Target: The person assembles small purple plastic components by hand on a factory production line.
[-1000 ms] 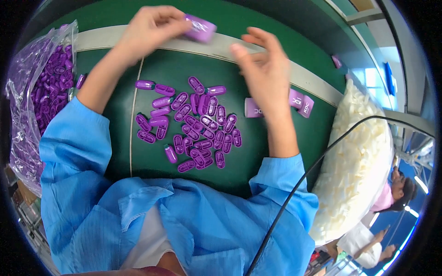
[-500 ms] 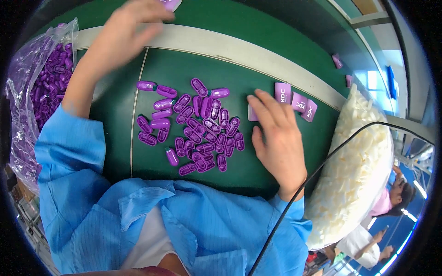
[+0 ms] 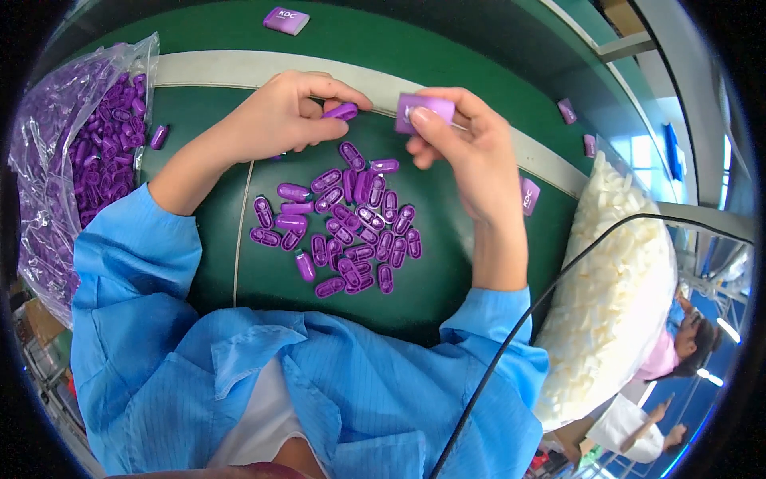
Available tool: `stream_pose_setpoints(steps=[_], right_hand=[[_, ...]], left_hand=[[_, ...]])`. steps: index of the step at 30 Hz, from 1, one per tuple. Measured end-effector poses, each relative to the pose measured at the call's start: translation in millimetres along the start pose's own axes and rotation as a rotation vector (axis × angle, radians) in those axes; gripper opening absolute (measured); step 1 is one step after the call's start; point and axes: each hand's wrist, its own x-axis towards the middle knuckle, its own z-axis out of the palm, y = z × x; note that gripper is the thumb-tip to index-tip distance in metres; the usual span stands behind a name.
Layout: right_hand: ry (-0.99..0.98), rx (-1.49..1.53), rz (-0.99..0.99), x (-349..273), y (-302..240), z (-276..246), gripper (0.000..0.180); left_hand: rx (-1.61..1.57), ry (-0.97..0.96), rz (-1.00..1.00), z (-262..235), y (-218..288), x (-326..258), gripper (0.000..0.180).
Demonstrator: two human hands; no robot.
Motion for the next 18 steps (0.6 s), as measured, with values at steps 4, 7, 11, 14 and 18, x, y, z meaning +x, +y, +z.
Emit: stream_pose_setpoints(steps=[4,7,11,14,18], right_hand=[[-0.069,0.322,0.062,18,23,21,0.024],[-0.052,0.292,0.04,19,34,23,0.024],[0.013,0.266,0.026,16,34,29,0.026],[-0.001,0.151,-0.037,9,27,33,0.026],[0.012,0.133,-0.05,5,24,35,0.026]], left_hand=[[-0.527,0.002,-0.26,6,-6,5,0.03],[-0.806,0.105,-0.282,12,-9,3,0.031],[-0.528,0.154,-0.127,11,-4,-2,0.032],[-0.37,0.19,-0.096,11,0,-5,0.032],[-0.425,0.205,-0.086,14,-4,-8,0.03]])
